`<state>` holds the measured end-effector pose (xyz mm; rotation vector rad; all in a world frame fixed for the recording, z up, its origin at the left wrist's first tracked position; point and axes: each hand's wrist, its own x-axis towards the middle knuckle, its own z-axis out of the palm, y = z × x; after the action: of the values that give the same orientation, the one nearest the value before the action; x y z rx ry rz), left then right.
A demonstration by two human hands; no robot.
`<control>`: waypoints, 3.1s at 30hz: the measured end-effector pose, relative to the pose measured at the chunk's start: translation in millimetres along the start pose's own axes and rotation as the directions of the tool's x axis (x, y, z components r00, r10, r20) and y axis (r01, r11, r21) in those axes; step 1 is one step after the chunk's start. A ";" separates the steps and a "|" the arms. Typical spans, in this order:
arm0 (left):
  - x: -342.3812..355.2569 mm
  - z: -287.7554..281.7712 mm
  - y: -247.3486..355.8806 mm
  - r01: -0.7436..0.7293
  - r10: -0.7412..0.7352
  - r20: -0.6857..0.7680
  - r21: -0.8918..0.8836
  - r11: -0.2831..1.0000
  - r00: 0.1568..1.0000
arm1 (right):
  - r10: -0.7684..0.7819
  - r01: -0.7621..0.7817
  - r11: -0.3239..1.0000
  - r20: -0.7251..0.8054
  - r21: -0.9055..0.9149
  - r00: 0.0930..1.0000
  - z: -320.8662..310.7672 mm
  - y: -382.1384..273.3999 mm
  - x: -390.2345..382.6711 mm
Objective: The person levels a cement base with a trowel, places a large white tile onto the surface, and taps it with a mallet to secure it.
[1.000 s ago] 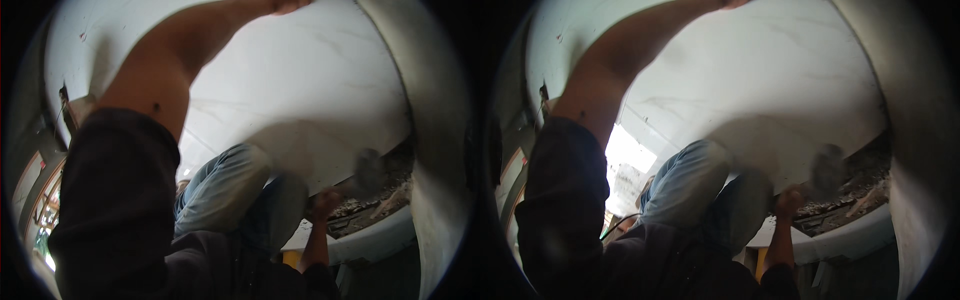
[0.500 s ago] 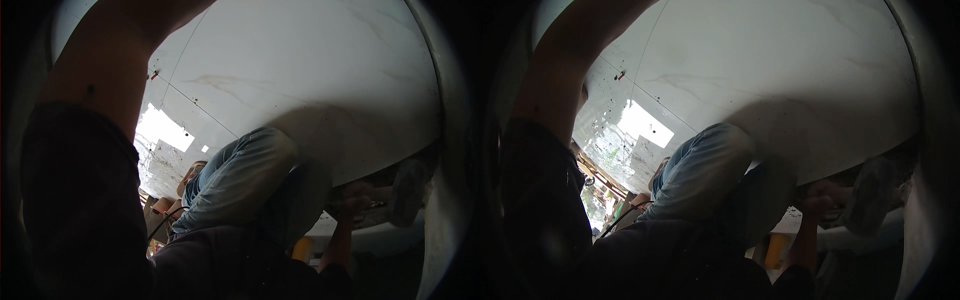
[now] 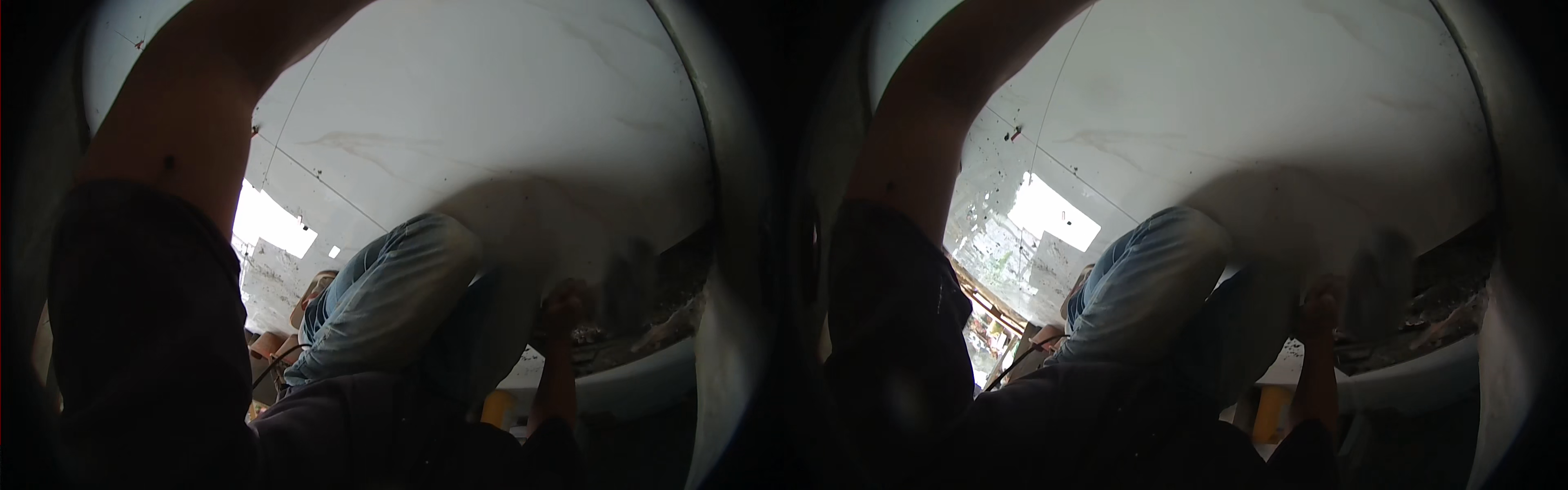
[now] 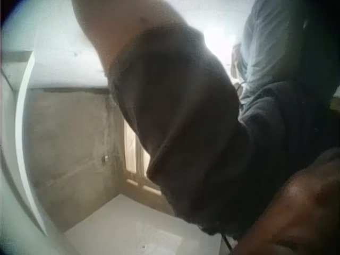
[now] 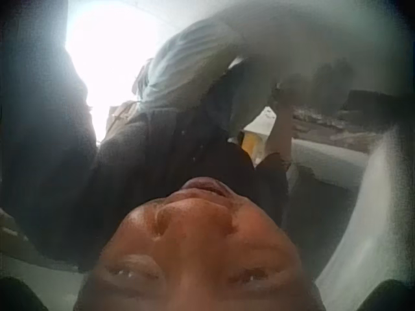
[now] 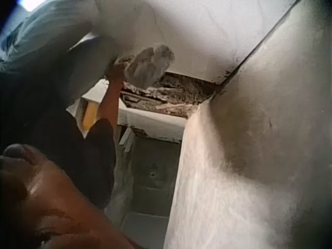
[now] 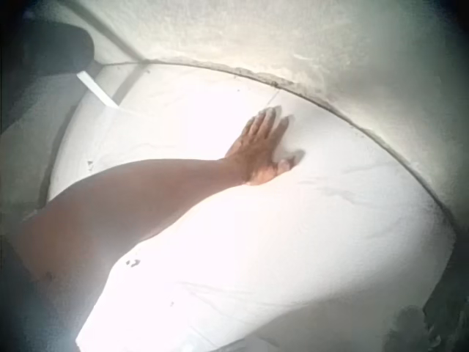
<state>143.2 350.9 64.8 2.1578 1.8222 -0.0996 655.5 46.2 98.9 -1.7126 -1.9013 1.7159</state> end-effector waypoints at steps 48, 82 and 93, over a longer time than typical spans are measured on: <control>-156.2 58.6 35.0 0.681 -0.731 -0.075 -0.309 0.664 0.678 | -0.477 0.368 0.663 0.012 -0.652 0.879 36.6 -133.6 111.3; -158.2 53.0 31.9 0.649 -0.722 -0.130 -0.353 0.675 0.680 | -0.164 0.145 0.884 -0.005 -0.444 0.986 21.8 -113.4 111.7; -115.4 39.5 23.3 0.482 -0.499 -0.052 -0.194 0.855 0.865 | -0.358 0.258 0.795 -0.081 -0.549 0.930 19.9 -108.4 77.8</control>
<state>150.1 227.0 61.0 1.5594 2.3091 0.0571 542.2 114.8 124.3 -1.4930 -2.5493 0.9296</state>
